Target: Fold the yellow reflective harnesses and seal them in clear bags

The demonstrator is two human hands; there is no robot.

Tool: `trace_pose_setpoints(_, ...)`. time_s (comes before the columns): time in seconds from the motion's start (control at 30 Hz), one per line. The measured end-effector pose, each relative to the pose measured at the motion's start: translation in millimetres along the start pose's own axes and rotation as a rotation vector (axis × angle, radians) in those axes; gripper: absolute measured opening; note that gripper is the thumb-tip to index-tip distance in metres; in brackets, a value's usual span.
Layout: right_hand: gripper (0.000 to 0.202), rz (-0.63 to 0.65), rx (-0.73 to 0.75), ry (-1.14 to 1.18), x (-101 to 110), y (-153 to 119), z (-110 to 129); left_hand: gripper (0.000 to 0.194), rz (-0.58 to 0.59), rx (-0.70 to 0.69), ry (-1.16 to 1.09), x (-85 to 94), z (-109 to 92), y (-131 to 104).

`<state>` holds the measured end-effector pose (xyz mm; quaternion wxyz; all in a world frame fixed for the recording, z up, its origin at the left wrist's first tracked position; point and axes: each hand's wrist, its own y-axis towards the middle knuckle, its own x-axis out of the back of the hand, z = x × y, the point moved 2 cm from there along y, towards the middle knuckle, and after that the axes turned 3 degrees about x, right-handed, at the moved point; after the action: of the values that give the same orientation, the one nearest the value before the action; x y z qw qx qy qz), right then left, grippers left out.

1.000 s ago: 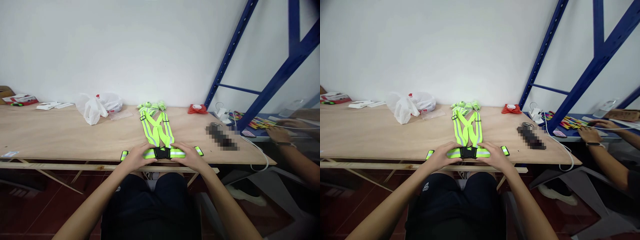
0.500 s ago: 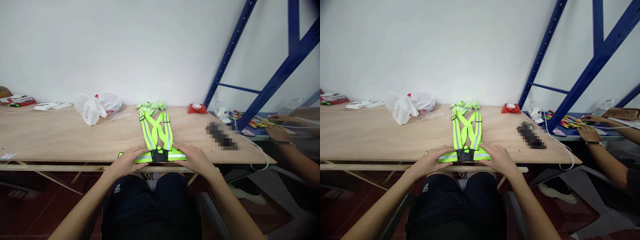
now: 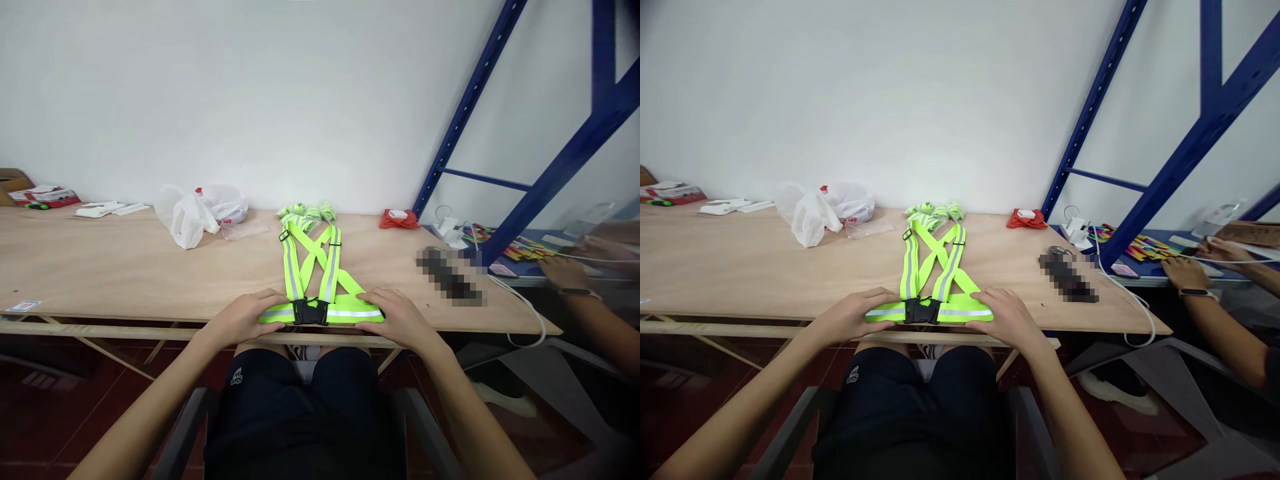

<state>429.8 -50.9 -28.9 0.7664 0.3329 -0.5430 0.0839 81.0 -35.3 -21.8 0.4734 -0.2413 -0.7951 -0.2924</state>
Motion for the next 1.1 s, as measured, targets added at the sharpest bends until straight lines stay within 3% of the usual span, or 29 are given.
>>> trace_pose_setpoints(0.33, 0.038, -0.017, -0.114, 0.228, 7, -10, -15, 0.044, -0.079, 0.04, 0.117, 8.0, 21, 6)
trace_pose_setpoints(0.57, 0.048, 0.022, -0.188, 0.312, 11, -31, -33, 0.068, -0.17, 0.254, -0.069, 27.9, 46, -35)
trace_pose_setpoints(0.73, 0.042, -0.012, -0.204, 0.363, 13, -29, -29, 0.052, -0.203, 0.327, -0.18, 28.2, 57, -51)
trace_pose_setpoints(0.97, 0.046, -0.176, -0.231, 0.525, 21, -17, -27, 0.061, -0.44, 0.378, -0.601, 31.3, 48, -34)
trace_pose_setpoints(1.1, 0.049, -0.255, -0.228, 0.565, 21, -9, -37, 0.059, -0.496, 0.357, -0.693, 37.2, 45, -17)
